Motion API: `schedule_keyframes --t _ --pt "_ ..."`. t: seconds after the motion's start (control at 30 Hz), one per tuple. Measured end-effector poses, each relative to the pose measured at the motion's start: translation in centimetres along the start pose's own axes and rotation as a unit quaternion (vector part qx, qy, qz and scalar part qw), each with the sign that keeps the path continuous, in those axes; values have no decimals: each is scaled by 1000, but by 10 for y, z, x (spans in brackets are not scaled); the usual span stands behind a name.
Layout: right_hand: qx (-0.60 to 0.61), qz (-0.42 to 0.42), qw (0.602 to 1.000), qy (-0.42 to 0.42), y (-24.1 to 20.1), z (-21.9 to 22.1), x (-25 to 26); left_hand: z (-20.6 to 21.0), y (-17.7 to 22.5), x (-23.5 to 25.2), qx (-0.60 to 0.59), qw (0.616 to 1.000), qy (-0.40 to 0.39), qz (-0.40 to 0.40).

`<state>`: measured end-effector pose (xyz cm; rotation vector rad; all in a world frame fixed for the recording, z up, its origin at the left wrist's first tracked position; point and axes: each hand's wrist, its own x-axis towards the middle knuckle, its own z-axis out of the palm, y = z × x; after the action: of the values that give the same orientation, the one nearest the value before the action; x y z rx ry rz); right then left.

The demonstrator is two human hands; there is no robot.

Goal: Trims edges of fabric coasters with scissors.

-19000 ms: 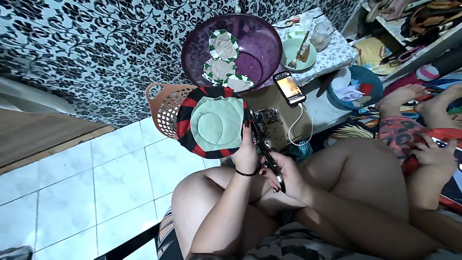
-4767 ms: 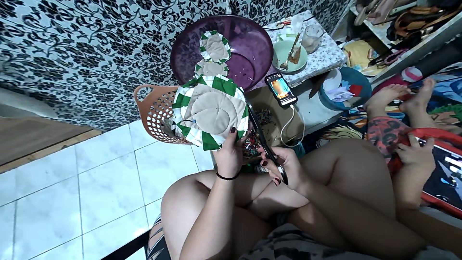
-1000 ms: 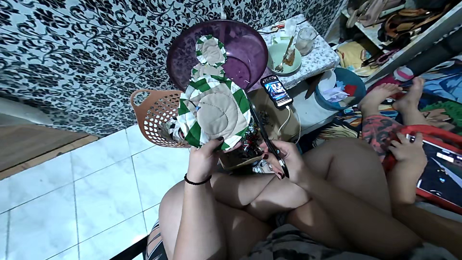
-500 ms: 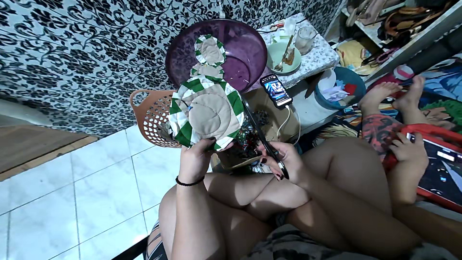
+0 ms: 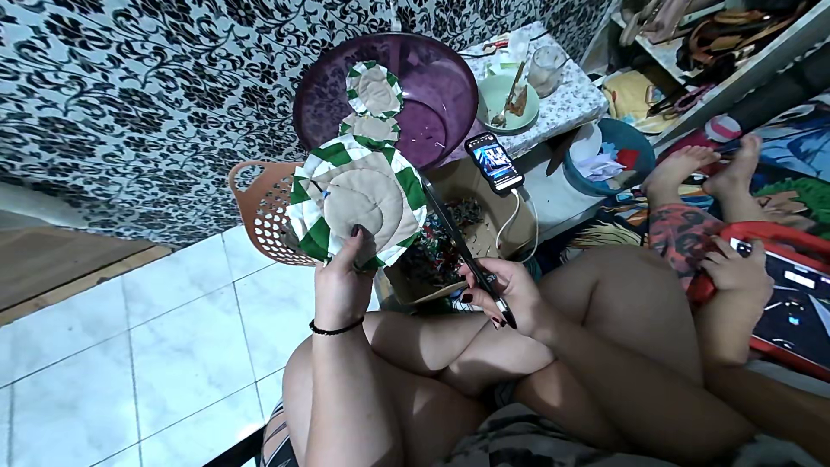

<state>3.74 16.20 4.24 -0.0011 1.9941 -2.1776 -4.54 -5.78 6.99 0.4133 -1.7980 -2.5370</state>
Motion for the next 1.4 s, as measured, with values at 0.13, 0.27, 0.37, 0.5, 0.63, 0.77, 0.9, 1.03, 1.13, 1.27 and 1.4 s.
schedule_keyframes --t 0.13,0.27,0.37,0.5,0.63,0.77,0.9,1.03,1.13,1.27,1.4 --pt "-5 5 1000 3 -1 1 0 1 0 0 8 1000 10 11" --pt "-23 2 1000 10 0 1 0 2 2 -1 24 999 15 16" --pt "-27 5 1000 12 0 1 0 2 1 0 30 999 22 29" --pt "-35 7 999 0 5 1 2 -1 0 2 46 996 32 68" --pt "-60 33 998 -16 9 1 2 -3 2 3 76 991 60 93" --pt "-134 46 990 -17 12 1 3 -6 2 5 89 988 67 103" --pt "-144 74 986 -47 14 4 1 -7 2 5 87 988 61 112" --pt "-82 93 990 -70 17 9 -1 -8 1 7 82 988 57 121" --pt "-75 99 990 -63 19 10 0 -8 1 7 81 987 53 125" --pt "-77 103 990 -56 18 12 0 -8 1 6 88 988 51 120" --pt "-62 111 991 -49 17 11 0 -7 0 7 87 988 51 118"
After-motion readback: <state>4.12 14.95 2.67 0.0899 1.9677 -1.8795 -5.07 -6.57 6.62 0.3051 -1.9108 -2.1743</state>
